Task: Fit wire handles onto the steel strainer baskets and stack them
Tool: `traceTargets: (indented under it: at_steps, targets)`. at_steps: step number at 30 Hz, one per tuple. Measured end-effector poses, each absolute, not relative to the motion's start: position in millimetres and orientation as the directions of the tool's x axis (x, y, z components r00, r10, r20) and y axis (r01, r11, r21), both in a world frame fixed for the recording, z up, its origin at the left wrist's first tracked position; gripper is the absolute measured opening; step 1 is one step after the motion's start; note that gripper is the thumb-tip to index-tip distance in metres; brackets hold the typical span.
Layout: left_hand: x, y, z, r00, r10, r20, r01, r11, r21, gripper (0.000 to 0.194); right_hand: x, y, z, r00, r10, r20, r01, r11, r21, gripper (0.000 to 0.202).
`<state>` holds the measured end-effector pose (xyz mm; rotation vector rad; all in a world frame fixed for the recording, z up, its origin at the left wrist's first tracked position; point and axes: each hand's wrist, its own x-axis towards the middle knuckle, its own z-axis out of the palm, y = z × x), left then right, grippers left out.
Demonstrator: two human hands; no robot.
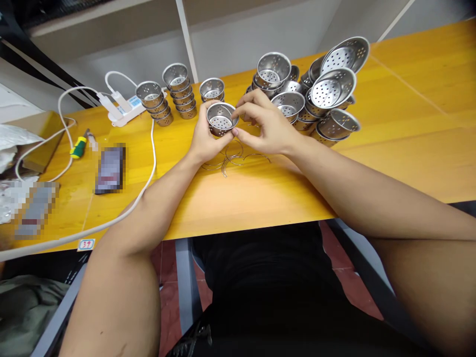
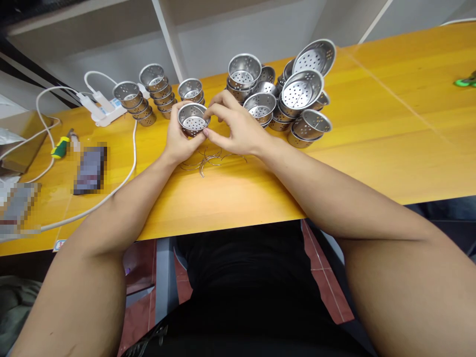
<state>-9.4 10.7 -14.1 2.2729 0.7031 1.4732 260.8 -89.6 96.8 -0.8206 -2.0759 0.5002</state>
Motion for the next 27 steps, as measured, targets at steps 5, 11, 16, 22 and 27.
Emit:
traceTargets:
  at_steps: [5, 11, 16, 22, 27]
  targets:
    - [-5, 5, -9, 0.337, 0.573, 0.747, 0.207, -0.819, 0.535, 0.106, 262, -87, 93, -0.489, 0.669, 0.56, 0.395, 0.742, -0.542, 0.053]
    - [-1, -7, 1, 0.404, 0.556, 0.727, 0.228, -0.83, 0.508, 0.106, 263, -84, 85, -0.527, 0.651, 0.547, 0.381, 0.756, -0.533, 0.048]
    - [-1, -9, 1, 0.424, 0.548, 0.721, 0.209, -0.834, 0.511, 0.102, 263, -79, 77, -0.544, 0.631, 0.553, 0.375, 0.773, -0.512, 0.049]
    - [-3, 1, -6, 0.414, 0.526, 0.743, 0.177, -0.847, 0.501, 0.108, 263, -80, 79, -0.536, 0.607, 0.587, 0.354, 0.793, -0.497, 0.053]
    - [0, -5, 0, 0.417, 0.522, 0.744, 0.209, -0.852, 0.48, 0.118, 262, -83, 87, -0.52, 0.602, 0.606, 0.345, 0.797, -0.495, 0.093]
